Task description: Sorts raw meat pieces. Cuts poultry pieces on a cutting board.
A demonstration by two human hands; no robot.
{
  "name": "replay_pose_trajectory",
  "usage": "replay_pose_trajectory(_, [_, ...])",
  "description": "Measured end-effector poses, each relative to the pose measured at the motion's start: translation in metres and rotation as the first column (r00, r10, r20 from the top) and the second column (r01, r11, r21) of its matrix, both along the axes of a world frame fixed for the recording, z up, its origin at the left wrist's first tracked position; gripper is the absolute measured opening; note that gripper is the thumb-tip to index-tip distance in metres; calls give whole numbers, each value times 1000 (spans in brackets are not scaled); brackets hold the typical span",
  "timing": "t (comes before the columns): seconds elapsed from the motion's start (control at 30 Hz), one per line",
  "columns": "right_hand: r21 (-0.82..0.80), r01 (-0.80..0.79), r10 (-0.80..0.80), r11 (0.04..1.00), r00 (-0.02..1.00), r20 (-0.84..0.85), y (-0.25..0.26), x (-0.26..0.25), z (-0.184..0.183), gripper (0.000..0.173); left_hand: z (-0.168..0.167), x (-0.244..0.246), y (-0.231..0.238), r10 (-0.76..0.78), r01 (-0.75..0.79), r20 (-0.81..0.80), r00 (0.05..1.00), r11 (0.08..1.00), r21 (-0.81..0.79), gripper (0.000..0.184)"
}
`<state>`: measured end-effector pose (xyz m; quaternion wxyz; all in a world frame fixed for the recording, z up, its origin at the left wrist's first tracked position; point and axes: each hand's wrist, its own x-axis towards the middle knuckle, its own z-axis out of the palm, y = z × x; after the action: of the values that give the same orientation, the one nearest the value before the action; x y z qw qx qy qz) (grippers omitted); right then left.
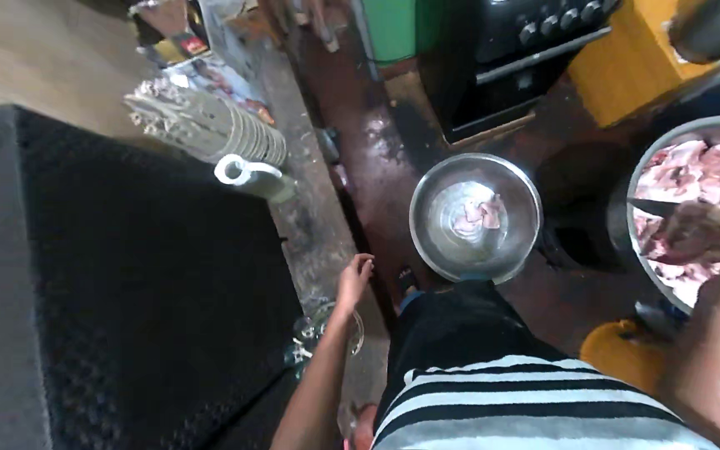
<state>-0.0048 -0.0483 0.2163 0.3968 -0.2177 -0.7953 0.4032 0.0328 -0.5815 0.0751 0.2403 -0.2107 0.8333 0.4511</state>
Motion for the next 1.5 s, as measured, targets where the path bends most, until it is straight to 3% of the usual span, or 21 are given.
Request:
replay_pose_trajectory(0.07, [-185,73,-45,980,988,149,-47,-8,33,58,1,-21,-9,19,-18,-17,1000,1000,4,34])
replay_pose_trajectory(0.13, [-215,56,-20,975,986,168,-70,-17,40,59,-3,-36,-13,45,-45,-24,999,999,18,34])
replay_pose_trajectory(0.4, [-271,26,23,962,984,178,-94,-35,8,50,-26,-53,-26,160,-162,31,987,981,103,31])
replay_pose_trajectory(0.57, [-281,62,14,958,965,260,-88,-51,-2,43,-12,-137,-39,228,-229,30,973,970,86,31])
replay_pose_trajectory(0.67, [-224,161,-80,961,940,330,-99,-76,-11,46,-13,-212,-41,117,-118,16,993,990,75,31])
replay_pose_trajectory(0.83, [-177,390,-317,904,887,335,-136,-141,-19,50,-40,-356,-39,-240,240,-9,971,969,65,32])
replay_pose_trajectory(1.03, [-244,559,-495,792,823,277,-174,-213,24,45,-34,-477,-59,-385,380,81,919,922,72,33])
replay_pose_trajectory(1.27, [-175,611,-607,772,791,82,-180,-247,54,48,-42,-535,-75,-400,398,126,908,916,48,32])
replay_pose_trajectory(1.4, [-157,678,-662,718,735,147,-185,-273,63,50,-41,-554,-87,-509,509,68,858,860,13,33])
replay_pose_trajectory(1.5, [-170,697,-663,697,716,218,-200,-295,77,48,-39,-561,-94,-501,501,31,865,866,8,35])
